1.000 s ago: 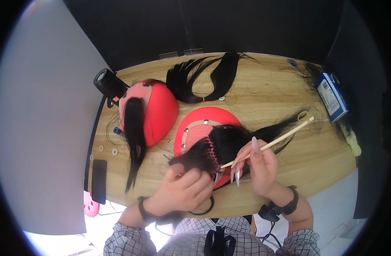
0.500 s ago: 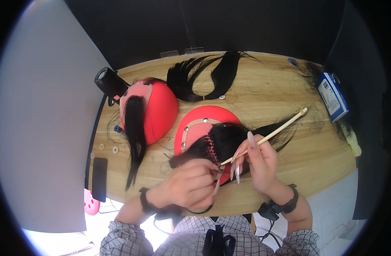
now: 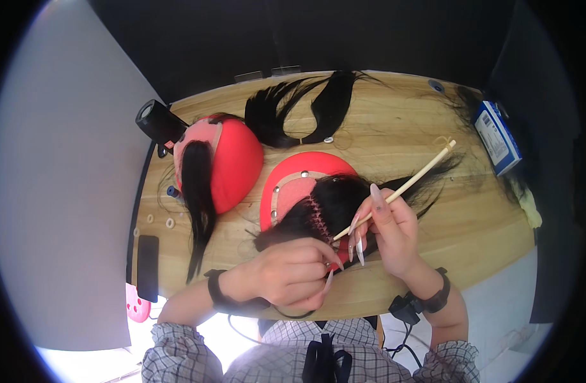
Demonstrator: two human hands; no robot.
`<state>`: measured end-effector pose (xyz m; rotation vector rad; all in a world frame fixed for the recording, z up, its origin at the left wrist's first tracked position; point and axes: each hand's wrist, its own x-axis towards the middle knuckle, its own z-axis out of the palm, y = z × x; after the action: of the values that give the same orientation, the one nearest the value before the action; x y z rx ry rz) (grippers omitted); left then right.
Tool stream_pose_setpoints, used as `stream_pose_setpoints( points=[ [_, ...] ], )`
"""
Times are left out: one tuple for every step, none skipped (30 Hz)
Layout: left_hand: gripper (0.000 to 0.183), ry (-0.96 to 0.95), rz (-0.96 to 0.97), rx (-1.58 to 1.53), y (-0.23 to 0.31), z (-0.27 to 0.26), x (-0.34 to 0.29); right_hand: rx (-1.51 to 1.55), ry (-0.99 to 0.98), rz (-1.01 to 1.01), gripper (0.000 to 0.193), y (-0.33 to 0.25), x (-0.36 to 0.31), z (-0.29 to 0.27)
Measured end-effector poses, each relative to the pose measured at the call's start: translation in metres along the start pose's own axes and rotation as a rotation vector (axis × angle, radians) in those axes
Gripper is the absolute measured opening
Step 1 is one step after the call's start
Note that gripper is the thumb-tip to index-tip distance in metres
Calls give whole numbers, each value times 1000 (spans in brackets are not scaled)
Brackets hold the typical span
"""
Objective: Manually weaving or attaching hair strands to a base on a mannequin head using a small hook tool.
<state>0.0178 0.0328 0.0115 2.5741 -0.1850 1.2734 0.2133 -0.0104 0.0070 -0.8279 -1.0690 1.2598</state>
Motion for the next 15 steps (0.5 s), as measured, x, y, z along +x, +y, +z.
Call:
stream_pose_setpoints(
  points=[
    [10,11,27,-79,-1,0,0,47,14,23,33,-1,0,1],
    [10,10,28,-81,-2,0,-1,47,17,22,33,-1,0,1],
    [9,-29,46,-71,-2,-2,-2,52,15,32,33,-1,0,1],
    [8,-69,63,-61,-1,-3,-3,57,12,41,33,-1,0,1],
    [8,-65,66,-69,-1,-4,-4,51,20,43,33,0,0,0],
    [6,-80,28,-105,0,-6,-3,56,11,38,33,0,0,0],
    [4,-94,-10,-141,1,-7,-2,60,2,33,33,0,0,-1],
    [4,-93,-12,-144,1,-8,-3,59,4,36,33,0,0,-1],
    [3,-84,-17,-145,2,-8,-4,49,-5,42,33,-1,-1,-1],
    [3,-75,-23,-147,2,-8,-4,39,-13,49,33,-1,-1,-1],
    [3,-74,-26,-150,2,-8,-5,39,-11,53,33,-1,-1,-2],
    [2,-78,-33,-149,2,-8,-6,48,-23,47,31,-1,-1,-4],
    [2,-82,-39,-147,2,-8,-7,57,-35,41,29,-1,-1,-4],
    [2,-80,-42,-151,2,-8,-8,56,-33,45,29,-1,-1,-4],
    [2,-85,-45,-159,1,-9,-8,63,-36,53,24,-2,0,-4]
  ],
)
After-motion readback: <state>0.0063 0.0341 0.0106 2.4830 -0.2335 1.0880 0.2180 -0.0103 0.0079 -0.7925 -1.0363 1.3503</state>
